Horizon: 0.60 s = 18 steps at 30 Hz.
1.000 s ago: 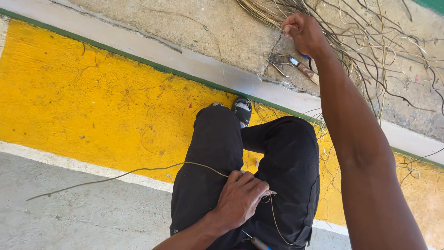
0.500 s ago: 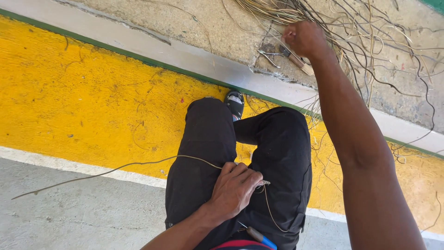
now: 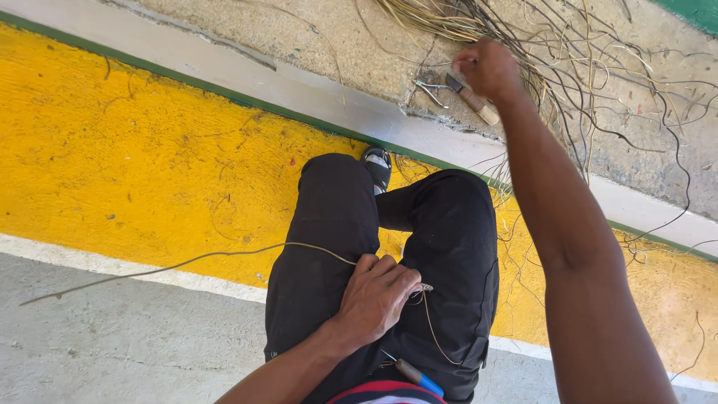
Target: The recorder is weaving a decorative item using straw or bamboo fibers while sitting in a workshop.
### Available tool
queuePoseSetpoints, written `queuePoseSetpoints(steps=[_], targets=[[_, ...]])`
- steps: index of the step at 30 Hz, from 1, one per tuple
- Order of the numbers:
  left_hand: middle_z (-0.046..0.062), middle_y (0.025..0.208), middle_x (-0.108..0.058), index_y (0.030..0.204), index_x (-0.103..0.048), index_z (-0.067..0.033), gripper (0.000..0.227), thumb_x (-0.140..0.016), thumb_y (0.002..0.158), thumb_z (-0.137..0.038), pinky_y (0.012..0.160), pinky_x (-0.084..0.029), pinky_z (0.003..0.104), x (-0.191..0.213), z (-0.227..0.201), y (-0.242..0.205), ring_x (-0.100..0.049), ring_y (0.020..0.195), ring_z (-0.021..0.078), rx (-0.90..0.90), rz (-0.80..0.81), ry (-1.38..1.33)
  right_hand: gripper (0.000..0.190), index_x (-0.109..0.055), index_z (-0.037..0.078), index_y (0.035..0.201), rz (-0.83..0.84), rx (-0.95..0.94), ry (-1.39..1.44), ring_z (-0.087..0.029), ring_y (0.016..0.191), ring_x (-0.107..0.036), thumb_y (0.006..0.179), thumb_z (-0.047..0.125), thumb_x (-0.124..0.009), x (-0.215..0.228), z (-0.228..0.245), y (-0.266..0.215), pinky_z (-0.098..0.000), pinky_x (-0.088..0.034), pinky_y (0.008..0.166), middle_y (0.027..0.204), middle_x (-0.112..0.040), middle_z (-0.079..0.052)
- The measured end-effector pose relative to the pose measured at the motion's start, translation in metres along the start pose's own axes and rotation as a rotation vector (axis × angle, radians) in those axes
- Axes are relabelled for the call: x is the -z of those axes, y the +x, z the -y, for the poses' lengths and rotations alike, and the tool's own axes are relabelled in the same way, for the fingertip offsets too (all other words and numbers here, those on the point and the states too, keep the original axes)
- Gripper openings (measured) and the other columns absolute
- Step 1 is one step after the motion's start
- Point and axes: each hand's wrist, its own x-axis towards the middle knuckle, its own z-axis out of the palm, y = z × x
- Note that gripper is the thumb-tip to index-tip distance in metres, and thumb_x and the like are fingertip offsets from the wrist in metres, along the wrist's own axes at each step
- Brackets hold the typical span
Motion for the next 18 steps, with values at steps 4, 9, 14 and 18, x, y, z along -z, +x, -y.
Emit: queuePoseSetpoints(steps=[4, 9, 14, 18], targets=[[-0.001, 0.092, -0.07, 0.106, -0.06, -0.0113, 0.02, -0.074, 0.092, -0.013, 0.083, -0.038, 0.037, 0.0, 0.001, -0.001, -0.062, 0.088, 0.0179, -0.017, -0.001, -0.001, 0.016, -0.076, 0.011, 0.105, 0.13, 0.0, 0.485, -0.017, 0.083, -0.066, 0.102, 0.023, -0.067, 0.025, -0.015, -0.011, -0.0355, -0.054, 0.079, 0.096, -0.073, -0.005], [-0.001, 0.09, -0.069, 0.105, -0.061, -0.0113, 0.019, -0.075, 0.092, -0.012, 0.081, -0.038, 0.038, -0.003, 0.003, -0.002, -0.061, 0.085, 0.0187, -0.03, -0.008, -0.007, 0.02, -0.071, 0.002, 0.107, 0.257, 0.002, 0.675, -0.013, 0.075, -0.066, 0.106, 0.02, -0.062, 0.061, -0.035, -0.049, -0.0319, -0.057, 0.074, 0.088, -0.073, -0.007], [-0.002, 0.092, -0.07, 0.106, -0.062, -0.0117, 0.022, -0.073, 0.087, -0.008, 0.082, -0.039, 0.038, -0.002, 0.005, -0.005, -0.061, 0.087, 0.0193, -0.055, -0.029, 0.01, 0.02, -0.066, 0.001, 0.121, -0.062, -0.037, 0.869, -0.018, 0.082, -0.071, 0.11, 0.01, -0.053, 0.104, -0.168, -0.085, -0.0279, -0.055, 0.069, 0.098, -0.07, -0.008], [-0.001, 0.086, -0.067, 0.103, -0.062, -0.0138, 0.018, -0.074, 0.089, -0.011, 0.082, -0.04, 0.039, -0.004, 0.005, -0.005, -0.061, 0.086, 0.0197, -0.05, -0.026, 0.051, 0.02, -0.068, 0.003, 0.118, -0.059, 0.04, 0.883, -0.015, 0.076, -0.069, 0.107, 0.011, -0.053, 0.177, -0.226, -0.15, -0.0266, -0.054, 0.065, 0.093, -0.07, -0.006]])
